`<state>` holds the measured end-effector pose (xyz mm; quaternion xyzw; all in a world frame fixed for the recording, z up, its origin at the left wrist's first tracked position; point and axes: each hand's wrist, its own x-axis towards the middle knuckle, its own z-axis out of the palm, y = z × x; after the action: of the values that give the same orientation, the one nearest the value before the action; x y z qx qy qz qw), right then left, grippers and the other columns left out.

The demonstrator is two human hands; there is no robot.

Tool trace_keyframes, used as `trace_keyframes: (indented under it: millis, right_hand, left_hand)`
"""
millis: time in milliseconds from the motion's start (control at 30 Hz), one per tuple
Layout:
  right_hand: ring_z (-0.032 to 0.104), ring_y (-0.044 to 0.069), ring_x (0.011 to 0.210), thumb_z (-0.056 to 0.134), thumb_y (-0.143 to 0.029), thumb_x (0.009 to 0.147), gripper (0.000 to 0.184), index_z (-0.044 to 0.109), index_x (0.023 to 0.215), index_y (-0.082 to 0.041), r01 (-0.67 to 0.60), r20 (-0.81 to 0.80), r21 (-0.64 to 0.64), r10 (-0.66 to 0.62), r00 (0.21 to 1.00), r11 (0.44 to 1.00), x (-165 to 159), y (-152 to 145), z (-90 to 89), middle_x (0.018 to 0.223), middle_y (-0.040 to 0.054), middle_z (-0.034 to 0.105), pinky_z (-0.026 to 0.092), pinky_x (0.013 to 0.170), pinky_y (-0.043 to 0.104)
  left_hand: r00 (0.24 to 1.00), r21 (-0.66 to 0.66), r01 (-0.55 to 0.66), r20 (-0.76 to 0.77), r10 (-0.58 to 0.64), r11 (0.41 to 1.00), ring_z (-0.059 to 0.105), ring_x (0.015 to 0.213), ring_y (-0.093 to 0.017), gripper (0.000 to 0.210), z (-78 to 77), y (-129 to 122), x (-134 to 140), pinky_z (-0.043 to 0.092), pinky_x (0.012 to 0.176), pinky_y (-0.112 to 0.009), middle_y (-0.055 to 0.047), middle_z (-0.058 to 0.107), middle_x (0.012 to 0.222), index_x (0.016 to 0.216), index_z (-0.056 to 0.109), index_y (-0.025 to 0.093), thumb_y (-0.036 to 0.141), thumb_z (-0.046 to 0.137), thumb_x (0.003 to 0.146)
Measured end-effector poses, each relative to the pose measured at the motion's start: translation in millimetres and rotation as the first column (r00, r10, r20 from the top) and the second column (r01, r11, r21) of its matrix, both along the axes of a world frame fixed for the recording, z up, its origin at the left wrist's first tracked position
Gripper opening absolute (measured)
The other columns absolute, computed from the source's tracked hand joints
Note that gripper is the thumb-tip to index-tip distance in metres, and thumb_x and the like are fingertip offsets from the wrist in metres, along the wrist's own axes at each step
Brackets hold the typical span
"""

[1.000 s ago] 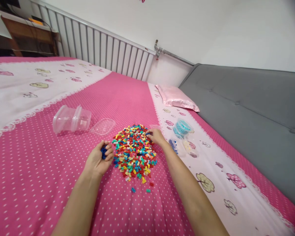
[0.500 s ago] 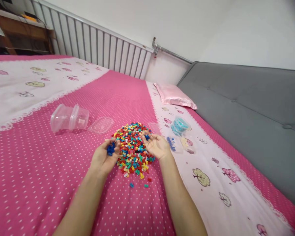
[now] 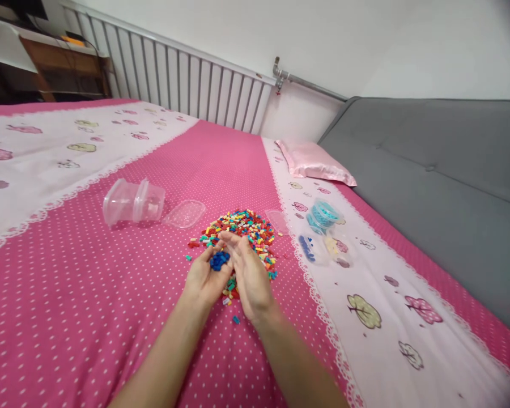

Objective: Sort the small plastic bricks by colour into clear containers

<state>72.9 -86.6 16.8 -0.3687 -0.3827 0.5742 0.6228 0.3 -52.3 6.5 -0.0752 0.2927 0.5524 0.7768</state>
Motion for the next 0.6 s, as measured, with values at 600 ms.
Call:
trace_keyframes:
  millis: [600]
  right_hand:
    - [0.063, 0.025, 0.085, 0.052, -0.026, 0.074, 0.019, 0.069, 0.072, -0.017, 0.52, 0.995, -0.011, -0.045, 0.094, 0.854, 141, 141, -49.0, 0.081, 0.0117, 0.068, 0.046, 0.073, 0.032]
  left_hand:
    - [0.997, 0.168, -0.017, -0.078, 0.031, 0.986, 0.024, 0.03, -0.005, 0.035, -2.0, 14, -42, 0.018, 0.028, -0.017, 0.006, 0.03, 0.044, 0.058, 0.032, 0.018, 0.026, 0.027, 0.092]
